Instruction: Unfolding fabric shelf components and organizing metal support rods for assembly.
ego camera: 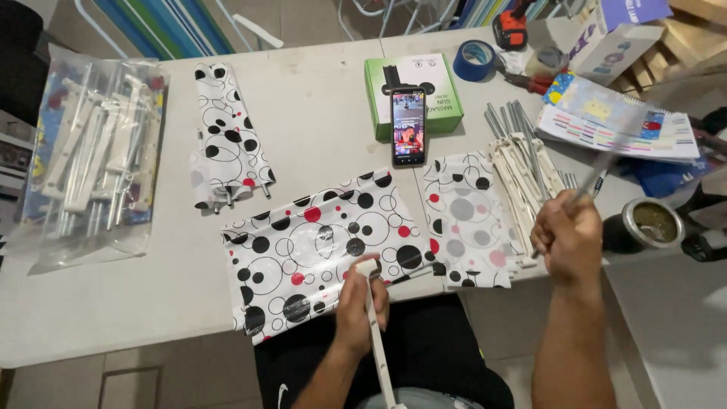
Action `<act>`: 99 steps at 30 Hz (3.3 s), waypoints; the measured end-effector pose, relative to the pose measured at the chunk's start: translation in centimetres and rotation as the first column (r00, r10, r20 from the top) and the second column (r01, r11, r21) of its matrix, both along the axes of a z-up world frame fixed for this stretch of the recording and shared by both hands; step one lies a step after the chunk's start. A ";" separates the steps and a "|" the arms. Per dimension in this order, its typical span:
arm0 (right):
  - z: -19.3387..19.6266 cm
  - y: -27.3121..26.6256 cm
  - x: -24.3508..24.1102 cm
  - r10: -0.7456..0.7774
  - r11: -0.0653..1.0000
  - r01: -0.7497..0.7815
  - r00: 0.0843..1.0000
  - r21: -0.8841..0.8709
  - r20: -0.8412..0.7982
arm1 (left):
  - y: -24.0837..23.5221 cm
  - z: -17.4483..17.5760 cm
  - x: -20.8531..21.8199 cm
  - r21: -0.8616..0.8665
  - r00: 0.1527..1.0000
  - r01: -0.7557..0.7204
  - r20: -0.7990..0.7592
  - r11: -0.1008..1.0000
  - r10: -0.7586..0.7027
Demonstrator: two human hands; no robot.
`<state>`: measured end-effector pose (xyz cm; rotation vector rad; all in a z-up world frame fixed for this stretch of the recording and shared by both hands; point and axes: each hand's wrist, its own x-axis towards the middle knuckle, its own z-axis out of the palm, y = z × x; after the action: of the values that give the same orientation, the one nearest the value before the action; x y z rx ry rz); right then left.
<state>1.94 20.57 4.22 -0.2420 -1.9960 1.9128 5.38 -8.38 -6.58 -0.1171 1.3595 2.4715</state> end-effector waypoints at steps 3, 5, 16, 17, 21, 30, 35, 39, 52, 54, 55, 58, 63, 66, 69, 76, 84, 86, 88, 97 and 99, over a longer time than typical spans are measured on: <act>-3.0 1.5 -0.7 -0.338 0.909 0.208 0.875 0.360 0.347 | 0.8 -6.5 5.3 0.162 0.992 0.074 0.093 0.984 -0.090; -5.3 3.1 -1.0 -0.432 0.791 0.147 0.821 0.594 0.372 | 1.1 -9.5 7.9 0.195 0.974 0.148 0.140 0.969 -0.177; -15.6 8.6 -1.6 -0.490 0.042 -0.100 0.865 0.994 0.108 | 2.4 -3.9 2.8 -0.196 0.972 0.230 -0.012 0.953 -0.236; -14.4 7.3 -1.1 -0.493 0.043 -0.098 0.863 0.994 0.107 | 2.8 -3.2 2.1 -0.198 0.971 0.233 -0.013 0.952 -0.240; -10.8 0.3 0.3 -0.197 0.665 -0.087 0.937 0.742 0.287 | 4.7 -1.3 0.2 -0.343 0.964 0.242 -0.025 0.908 -0.266; -8.1 -4.0 -0.5 0.098 0.987 -0.117 0.981 0.114 0.167 | 5.3 0.1 -0.9 -0.723 0.789 0.114 -0.352 0.682 -0.504; -2.7 1.6 -5.9 -0.278 0.808 -0.012 0.874 0.589 0.399 | -1.8 -3.9 -1.9 -0.825 0.620 -0.434 -0.565 0.362 -0.545; -6.2 6.0 -9.3 -0.427 0.489 -0.234 0.776 0.840 0.464 | -6.7 -4.7 -2.1 -0.983 0.788 -0.128 -0.020 -0.132 -0.615; -17.8 17.6 -12.1 -0.470 -0.109 -0.217 0.871 0.970 0.142 | -10.1 -7.3 -2.0 -0.938 0.700 -0.342 -0.294 0.056 -0.651; -16.5 15.7 -10.4 -0.431 -0.136 -0.165 0.897 0.977 0.092 | -10.7 -5.7 -2.5 -0.939 0.730 -0.332 -0.315 0.088 -0.607; -15.7 15.4 -10.0 -0.432 -0.165 -0.113 0.901 0.980 0.031 | -10.7 -5.0 -3.0 -0.933 0.729 -0.326 -0.349 0.149 -0.589; -12.0 8.3 -6.8 -0.241 0.024 -0.030 0.970 0.999 0.035 | -13.2 -4.5 -7.9 -0.807 0.691 -0.585 -0.549 0.082 -0.469; -11.9 1.4 -1.3 -0.108 0.454 -0.148 0.970 0.879 0.219 | -19.1 -4.3 -19.9 -0.773 0.767 -0.634 -0.626 -0.017 -0.144; -13.3 -0.6 0.7 -0.078 0.646 -0.096 0.979 0.757 0.190 | -18.5 -3.9 -26.2 -0.912 0.916 -0.400 -0.398 -0.092 -0.045; -12.9 -1.6 2.2 -0.031 0.652 -0.081 0.991 0.754 0.134 | -17.3 -5.1 -28.9 -0.984 0.994 -0.101 -0.107 -0.144 0.036; -10.8 -0.4 3.1 -0.051 0.644 -0.072 0.989 0.762 0.136 | -15.5 -4.9 -32.9 -0.987 0.936 0.149 0.158 0.054 0.314; -11.6 -2.2 2.0 0.089 0.690 -0.138 0.990 0.710 0.106 | -15.7 9.8 -22.3 -0.944 0.963 -0.239 -0.199 0.229 0.184; -11.5 -2.9 1.4 0.117 0.684 -0.151 0.988 0.714 0.097 | -16.5 11.6 -18.3 -0.950 0.970 -0.237 -0.218 0.205 0.112; -11.4 -3.4 0.6 0.152 0.771 -0.137 0.988 0.622 0.029 | -18.2 10.7 -14.5 -0.840 0.832 -0.516 -0.538 0.170 -0.137; -11.1 -5.3 0.1 0.285 0.950 -0.301 0.942 0.077 0.175 | -22.1 3.2 -0.2 -0.712 0.582 -0.700 -0.615 0.058 -0.532; -12.5 -4.9 0.0 0.290 0.955 -0.296 0.915 -0.018 0.280 | -21.3 0.1 0.9 -0.721 0.573 -0.689 -0.598 0.064 -0.560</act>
<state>1.97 15.64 -8.24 -0.2280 -2.3543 2.1340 6.23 -29.65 -6.46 0.8636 3.3754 0.7050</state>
